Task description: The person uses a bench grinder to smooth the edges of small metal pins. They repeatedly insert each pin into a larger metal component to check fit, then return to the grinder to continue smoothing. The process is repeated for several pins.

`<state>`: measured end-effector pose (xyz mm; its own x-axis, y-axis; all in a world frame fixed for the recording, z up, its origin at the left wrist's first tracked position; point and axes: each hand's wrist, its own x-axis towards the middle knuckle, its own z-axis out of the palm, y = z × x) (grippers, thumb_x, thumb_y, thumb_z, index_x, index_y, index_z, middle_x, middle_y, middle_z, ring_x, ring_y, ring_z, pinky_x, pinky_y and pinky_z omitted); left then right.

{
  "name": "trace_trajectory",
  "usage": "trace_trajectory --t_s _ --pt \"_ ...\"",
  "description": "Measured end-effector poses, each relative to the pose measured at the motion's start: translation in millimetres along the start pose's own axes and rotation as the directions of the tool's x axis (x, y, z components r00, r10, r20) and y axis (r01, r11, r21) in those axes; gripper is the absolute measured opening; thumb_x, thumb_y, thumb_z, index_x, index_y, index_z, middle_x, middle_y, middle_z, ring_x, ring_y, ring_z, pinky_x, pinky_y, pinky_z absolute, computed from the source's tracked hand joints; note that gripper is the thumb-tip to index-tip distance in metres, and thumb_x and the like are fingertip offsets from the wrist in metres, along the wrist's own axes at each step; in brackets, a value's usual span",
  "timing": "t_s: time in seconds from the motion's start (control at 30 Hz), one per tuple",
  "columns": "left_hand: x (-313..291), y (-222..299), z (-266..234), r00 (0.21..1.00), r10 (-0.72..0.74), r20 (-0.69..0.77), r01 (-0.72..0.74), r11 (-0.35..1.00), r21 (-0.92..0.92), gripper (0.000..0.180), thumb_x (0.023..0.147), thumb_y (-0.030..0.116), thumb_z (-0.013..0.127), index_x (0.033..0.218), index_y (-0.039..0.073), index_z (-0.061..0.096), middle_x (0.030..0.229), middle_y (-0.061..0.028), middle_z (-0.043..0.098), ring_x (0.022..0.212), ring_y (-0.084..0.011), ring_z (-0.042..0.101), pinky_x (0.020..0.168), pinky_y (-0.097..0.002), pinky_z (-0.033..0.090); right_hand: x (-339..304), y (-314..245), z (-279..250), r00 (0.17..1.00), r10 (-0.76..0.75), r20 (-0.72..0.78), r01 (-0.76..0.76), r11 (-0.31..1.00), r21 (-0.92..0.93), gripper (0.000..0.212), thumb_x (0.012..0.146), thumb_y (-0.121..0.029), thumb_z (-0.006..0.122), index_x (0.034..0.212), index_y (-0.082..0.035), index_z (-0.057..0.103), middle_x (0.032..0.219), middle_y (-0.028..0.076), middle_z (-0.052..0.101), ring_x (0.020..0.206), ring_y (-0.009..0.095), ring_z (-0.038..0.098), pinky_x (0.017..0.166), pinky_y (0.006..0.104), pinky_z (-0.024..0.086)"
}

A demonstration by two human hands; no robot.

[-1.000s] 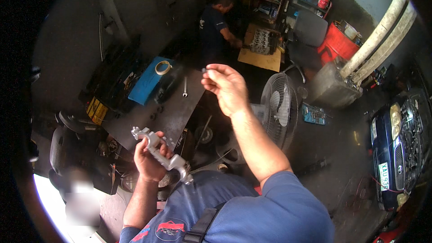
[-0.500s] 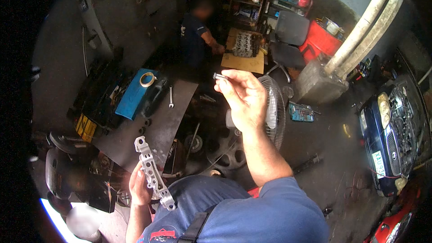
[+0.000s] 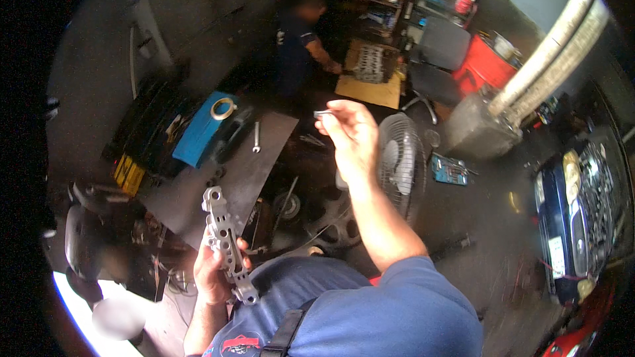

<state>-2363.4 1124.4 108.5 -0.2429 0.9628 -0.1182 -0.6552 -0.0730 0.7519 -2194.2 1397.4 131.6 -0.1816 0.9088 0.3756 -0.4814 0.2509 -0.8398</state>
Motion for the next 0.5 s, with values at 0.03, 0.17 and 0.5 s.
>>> trace_trajectory --t_s 0.03,0.17,0.5 --pt "-2 1 5 1.0 0.012 -0.005 -0.012 1.0 0.017 0.062 0.087 0.019 0.061 0.139 0.007 0.029 0.109 -0.0198 0.06 0.085 -0.0272 0.066 0.076 -0.0361 0.054 -5 -2 2 0.999 -0.044 0.025 0.044 0.999 0.032 0.018 0.089 0.001 0.064 0.106 0.0 0.057 0.094 0.008 0.066 0.083 0.013 0.065 0.077 0.0261 0.056" --pt "-8 2 22 0.991 0.098 -0.091 -0.087 0.988 0.126 0.065 0.089 0.013 0.056 0.144 0.006 0.023 0.112 -0.0191 0.059 0.088 -0.0234 0.065 0.08 -0.0349 0.054 -60 -9 24 0.907 0.024 0.42 -0.022 1.0 -0.008 0.017 0.089 0.004 0.064 0.104 0.0 0.057 0.096 0.009 0.066 0.086 0.015 0.065 0.081 0.0267 0.054" --pt "0 -3 37 0.995 -0.026 -0.097 0.021 0.999 -0.049 0.067 0.079 0.027 0.067 0.134 0.004 0.036 0.096 -0.0182 0.063 0.07 -0.0266 0.067 0.063 -0.0331 0.056 -80 -32 56 0.727 -0.061 0.684 0.157 0.984 -0.079 0.022 0.079 0.011 0.068 0.099 0.002 0.064 0.092 0.013 0.066 0.082 0.018 0.066 0.072 0.0271 0.054"
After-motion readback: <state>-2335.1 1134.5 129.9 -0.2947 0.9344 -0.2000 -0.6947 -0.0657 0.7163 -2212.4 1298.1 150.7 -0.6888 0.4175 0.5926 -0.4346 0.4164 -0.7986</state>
